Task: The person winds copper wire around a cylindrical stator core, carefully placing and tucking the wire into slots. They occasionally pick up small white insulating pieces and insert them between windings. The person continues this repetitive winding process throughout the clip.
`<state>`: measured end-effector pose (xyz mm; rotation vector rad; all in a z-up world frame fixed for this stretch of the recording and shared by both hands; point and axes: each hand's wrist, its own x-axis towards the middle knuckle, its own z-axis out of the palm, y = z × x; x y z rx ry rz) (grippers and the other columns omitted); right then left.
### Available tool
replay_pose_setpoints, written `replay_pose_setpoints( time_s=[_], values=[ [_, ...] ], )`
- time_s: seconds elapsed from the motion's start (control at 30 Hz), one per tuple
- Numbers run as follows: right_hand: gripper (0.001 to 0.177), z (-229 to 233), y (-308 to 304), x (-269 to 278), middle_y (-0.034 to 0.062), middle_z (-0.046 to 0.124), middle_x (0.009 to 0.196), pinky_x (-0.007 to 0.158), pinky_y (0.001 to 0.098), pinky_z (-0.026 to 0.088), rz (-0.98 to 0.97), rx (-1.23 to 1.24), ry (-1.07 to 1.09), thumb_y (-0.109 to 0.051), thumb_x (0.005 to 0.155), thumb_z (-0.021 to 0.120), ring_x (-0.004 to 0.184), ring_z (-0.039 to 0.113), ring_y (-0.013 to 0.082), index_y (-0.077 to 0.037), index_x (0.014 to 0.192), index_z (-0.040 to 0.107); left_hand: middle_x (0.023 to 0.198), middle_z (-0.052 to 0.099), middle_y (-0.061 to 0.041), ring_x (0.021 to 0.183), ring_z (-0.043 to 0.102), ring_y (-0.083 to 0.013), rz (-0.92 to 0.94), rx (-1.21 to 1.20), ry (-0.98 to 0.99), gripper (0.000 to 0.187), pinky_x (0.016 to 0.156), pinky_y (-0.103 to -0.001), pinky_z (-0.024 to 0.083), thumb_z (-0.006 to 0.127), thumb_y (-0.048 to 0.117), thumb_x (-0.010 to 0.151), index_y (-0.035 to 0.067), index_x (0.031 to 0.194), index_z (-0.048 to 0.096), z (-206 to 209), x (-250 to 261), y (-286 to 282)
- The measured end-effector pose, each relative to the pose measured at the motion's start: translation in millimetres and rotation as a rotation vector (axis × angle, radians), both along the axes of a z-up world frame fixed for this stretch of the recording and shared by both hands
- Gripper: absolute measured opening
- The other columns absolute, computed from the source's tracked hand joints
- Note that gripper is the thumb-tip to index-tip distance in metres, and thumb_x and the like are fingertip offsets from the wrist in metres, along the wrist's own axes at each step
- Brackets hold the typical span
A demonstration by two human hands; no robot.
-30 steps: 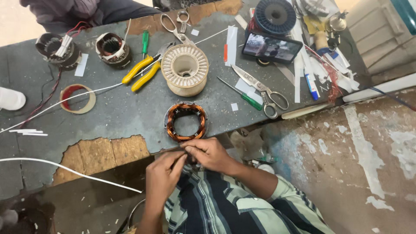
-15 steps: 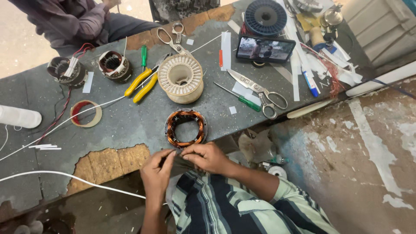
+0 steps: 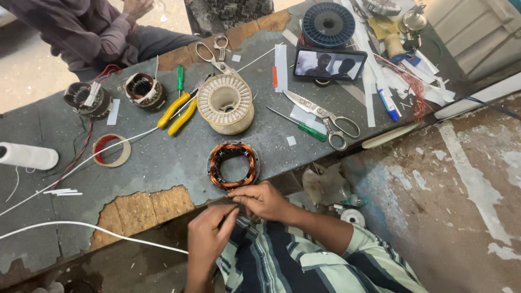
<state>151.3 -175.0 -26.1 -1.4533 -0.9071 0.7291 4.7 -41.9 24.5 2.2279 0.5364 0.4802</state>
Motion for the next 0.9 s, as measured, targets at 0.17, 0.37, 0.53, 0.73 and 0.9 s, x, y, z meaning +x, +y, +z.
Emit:
replay_pose_setpoints(
  time_s=[0.17,0.37,0.53,0.73,0.9],
  values=[
    [0.015,2,1,-4,0.0101,0.076,0.085,0.066,0.0247,0.058,-0.087,0.179,-0.305,-0.018,0.103,0.068,0.076,0.072,0.0117,-0.006,0.112,0.071,0.095,0.080,-0.010,0.082,0.076,-0.0174,0.213,-0.103,-0.090,0.015,0.073,-0.029,0.057,0.076,0.012,0.087,0.005,0.099,0.079,-4,3,16],
    [0.021,-4,1,-4,0.0090,0.072,0.067,0.049,0.0249,0.052,-0.025,-0.083,0.184,-0.016,0.098,0.069,0.053,0.065,0.0070,-0.005,0.115,0.076,0.092,0.079,-0.009,0.080,0.076,-0.0141,0.015,-0.080,-0.021,0.017,0.073,-0.027,0.058,0.078,0.013,0.083,0.004,0.098,0.079,-7,2,4],
    [0.016,-8,-1,-7,0.0088,0.078,0.096,0.070,0.0238,0.060,-0.088,0.263,-0.370,-0.016,0.105,0.068,0.084,0.075,0.0093,-0.004,0.116,0.072,0.091,0.082,-0.008,0.078,0.076,-0.0128,0.152,-0.213,-0.030,0.016,0.073,-0.027,0.058,0.077,0.012,0.085,0.003,0.098,0.081,-15,-4,24],
    [0.026,-9,2,-7,0.0071,0.075,0.071,0.049,0.0251,0.054,-0.007,-0.134,0.268,-0.014,0.098,0.069,0.054,0.066,0.0084,-0.004,0.121,0.076,0.092,0.080,-0.011,0.081,0.074,-0.0159,0.221,-0.265,-0.123,0.018,0.075,-0.028,0.057,0.077,0.009,0.086,0.000,0.101,0.078,-54,11,4],
    [0.035,-4,-3,-6,0.0049,0.076,0.075,0.054,0.0226,0.056,0.041,-0.023,-0.013,-0.014,0.100,0.066,0.059,0.069,0.0053,-0.006,0.135,0.068,0.090,0.078,-0.012,0.075,0.075,-0.0210,0.158,0.145,-0.177,0.013,0.069,-0.030,0.057,0.079,0.009,0.087,0.001,0.097,0.077,-50,3,2]
  ],
)
